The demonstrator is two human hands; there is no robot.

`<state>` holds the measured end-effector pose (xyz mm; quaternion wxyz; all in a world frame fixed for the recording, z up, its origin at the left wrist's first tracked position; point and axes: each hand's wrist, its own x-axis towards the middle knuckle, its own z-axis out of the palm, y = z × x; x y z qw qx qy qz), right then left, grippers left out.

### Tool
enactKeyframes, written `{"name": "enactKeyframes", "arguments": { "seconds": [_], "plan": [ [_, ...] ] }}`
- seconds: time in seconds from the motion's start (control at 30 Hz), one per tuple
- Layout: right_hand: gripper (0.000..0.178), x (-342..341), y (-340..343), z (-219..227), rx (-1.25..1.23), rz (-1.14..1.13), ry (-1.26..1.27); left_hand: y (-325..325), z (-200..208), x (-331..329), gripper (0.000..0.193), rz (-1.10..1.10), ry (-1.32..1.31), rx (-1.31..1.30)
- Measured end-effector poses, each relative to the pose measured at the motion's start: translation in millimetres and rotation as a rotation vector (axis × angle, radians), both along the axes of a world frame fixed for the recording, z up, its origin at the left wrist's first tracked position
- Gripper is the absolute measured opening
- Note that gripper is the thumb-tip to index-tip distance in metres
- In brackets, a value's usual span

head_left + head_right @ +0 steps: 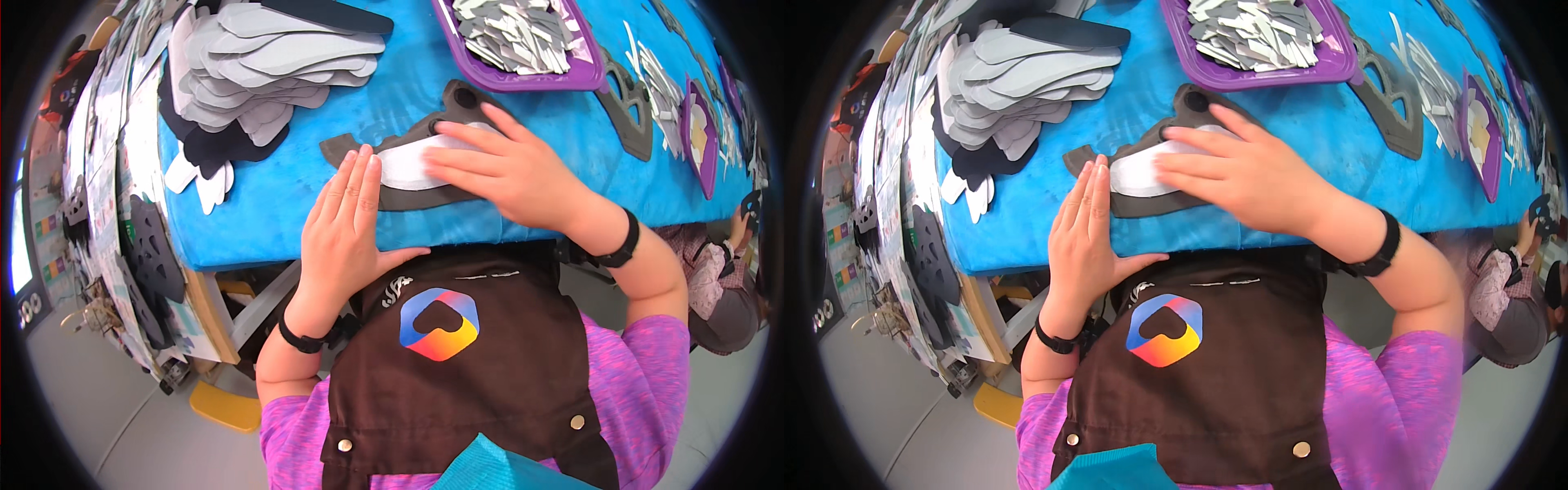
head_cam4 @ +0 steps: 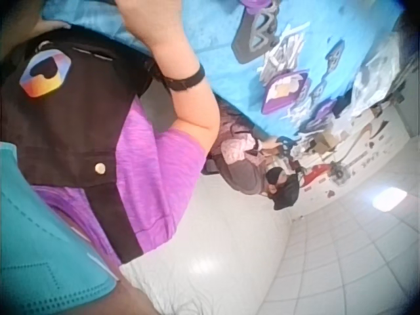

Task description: Applying adhesive liners to shoe upper components at a manufacturing station.

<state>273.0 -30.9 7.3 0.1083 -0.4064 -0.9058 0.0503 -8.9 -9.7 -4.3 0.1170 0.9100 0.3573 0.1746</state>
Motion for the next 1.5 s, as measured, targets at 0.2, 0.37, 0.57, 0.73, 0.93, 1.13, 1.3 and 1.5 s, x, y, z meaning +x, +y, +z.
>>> {"name": "enactKeyframes", "arguments": {
  "seconds": [0.2,0.37,0.57,0.73,0.93,1.13,1.3,1.5],
  "plan": [
    [0.056,34,-35,7,-0.149,-0.343,0.141,4,11,0,0.111,-0.019,0.040,-0.015],
    [0.056,40,-40,5,-0.109,-0.334,0.133,16,24,-6,0.105,-0.084,0.027,-0.141],
    [0.053,28,-34,14,-0.111,-0.295,0.010,40,15,-20,0.098,-0.215,0.085,-0.081],
    [0.058,-17,-16,9,-0.085,-0.257,0.006,37,8,-22,0.108,-0.178,0.002,-0.135],
    [0.065,-32,-9,2,-0.116,-0.268,0.093,39,12,-18,0.118,-0.115,0.010,-0.135],
    [0.065,-27,-19,-7,-0.093,-0.271,0.158,35,12,-14,0.119,-0.095,0.039,-0.103],
    [0.068,-27,-16,-7,-0.070,-0.171,0.153,29,8,-13,0.122,-0.043,0.002,-0.036],
    [0.077,-24,-1,8,-0.005,0.019,0.082,25,7,-14,0.129,0.001,-0.065,-0.052]
  ]
}}
